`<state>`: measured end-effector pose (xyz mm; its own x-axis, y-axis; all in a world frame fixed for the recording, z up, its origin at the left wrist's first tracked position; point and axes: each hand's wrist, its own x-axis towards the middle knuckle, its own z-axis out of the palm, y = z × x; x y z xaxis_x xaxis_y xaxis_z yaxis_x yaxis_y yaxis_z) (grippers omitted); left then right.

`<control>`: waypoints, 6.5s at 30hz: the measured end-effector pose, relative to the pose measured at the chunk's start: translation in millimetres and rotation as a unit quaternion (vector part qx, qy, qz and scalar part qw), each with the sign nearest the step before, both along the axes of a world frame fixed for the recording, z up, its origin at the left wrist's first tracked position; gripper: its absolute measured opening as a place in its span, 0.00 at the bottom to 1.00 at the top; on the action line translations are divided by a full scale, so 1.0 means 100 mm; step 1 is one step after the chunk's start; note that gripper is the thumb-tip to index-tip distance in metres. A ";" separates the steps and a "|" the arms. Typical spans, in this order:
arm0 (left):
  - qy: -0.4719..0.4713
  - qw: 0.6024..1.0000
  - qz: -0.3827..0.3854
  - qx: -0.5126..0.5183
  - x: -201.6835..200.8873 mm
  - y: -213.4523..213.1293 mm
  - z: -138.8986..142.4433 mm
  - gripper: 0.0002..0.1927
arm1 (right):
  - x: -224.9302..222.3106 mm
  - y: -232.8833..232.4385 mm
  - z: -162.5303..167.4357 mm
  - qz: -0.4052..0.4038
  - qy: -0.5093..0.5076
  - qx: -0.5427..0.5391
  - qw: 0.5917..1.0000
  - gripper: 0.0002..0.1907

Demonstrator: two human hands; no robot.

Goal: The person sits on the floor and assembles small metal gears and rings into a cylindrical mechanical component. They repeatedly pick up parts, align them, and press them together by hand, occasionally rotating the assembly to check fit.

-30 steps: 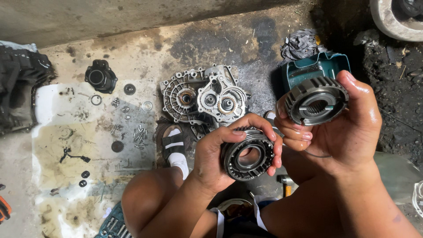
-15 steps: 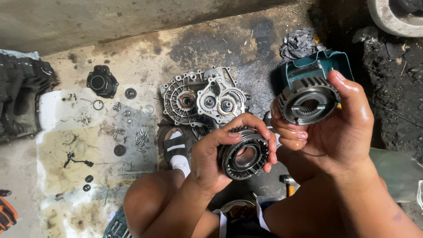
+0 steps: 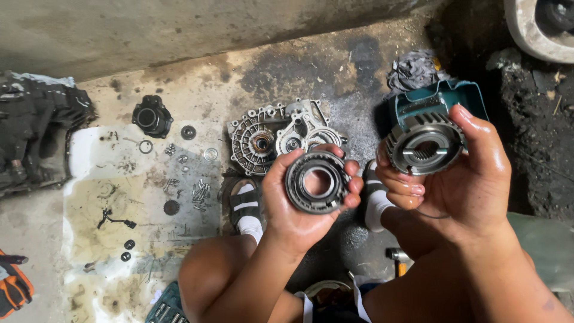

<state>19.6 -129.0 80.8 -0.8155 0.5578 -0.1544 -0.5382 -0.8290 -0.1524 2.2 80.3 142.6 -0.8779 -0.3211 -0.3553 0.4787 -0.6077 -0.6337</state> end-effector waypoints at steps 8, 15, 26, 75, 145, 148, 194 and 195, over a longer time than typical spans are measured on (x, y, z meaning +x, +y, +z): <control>0.030 0.999 -0.021 0.000 -0.04 0.14 -0.11 0.25 | -0.07 0.07 -0.07 0.017 -0.001 -0.005 1.000 0.41; 0.113 0.990 0.011 -0.082 -0.05 0.18 -0.12 0.25 | -0.10 0.13 -0.11 0.021 0.013 0.036 0.999 0.42; 0.152 0.980 0.004 -0.124 -0.04 0.13 -0.06 0.24 | -0.06 0.17 -0.12 0.017 0.004 0.032 0.999 0.42; 0.470 0.445 0.252 -0.719 0.24 -0.33 0.26 0.22 | 0.14 -1.38 -0.80 -0.021 -0.215 -0.292 0.932 0.26; 0.038 0.944 0.002 -0.328 0.43 -0.28 -0.27 0.25 | 0.43 0.59 -0.25 -0.046 -0.061 -0.152 0.985 0.37; 0.032 0.945 -0.004 -0.326 0.43 -0.27 -0.32 0.25 | 0.48 0.64 -0.26 -0.049 -0.051 -0.141 0.987 0.36; 0.141 0.949 -0.078 -0.270 0.31 0.17 -0.60 0.34 | 0.40 0.71 -0.96 0.015 0.001 -0.006 1.000 0.34; 0.145 0.951 -0.073 -0.265 0.31 0.18 -0.62 0.34 | 0.40 0.72 -1.00 0.016 -0.003 -0.015 1.000 0.34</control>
<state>50.5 -110.7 18.6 -0.7862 0.5757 -0.2247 -0.6092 -0.6612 0.4378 41.7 152.7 42.5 -0.8645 -0.3600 -0.3508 0.5026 -0.6110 -0.6116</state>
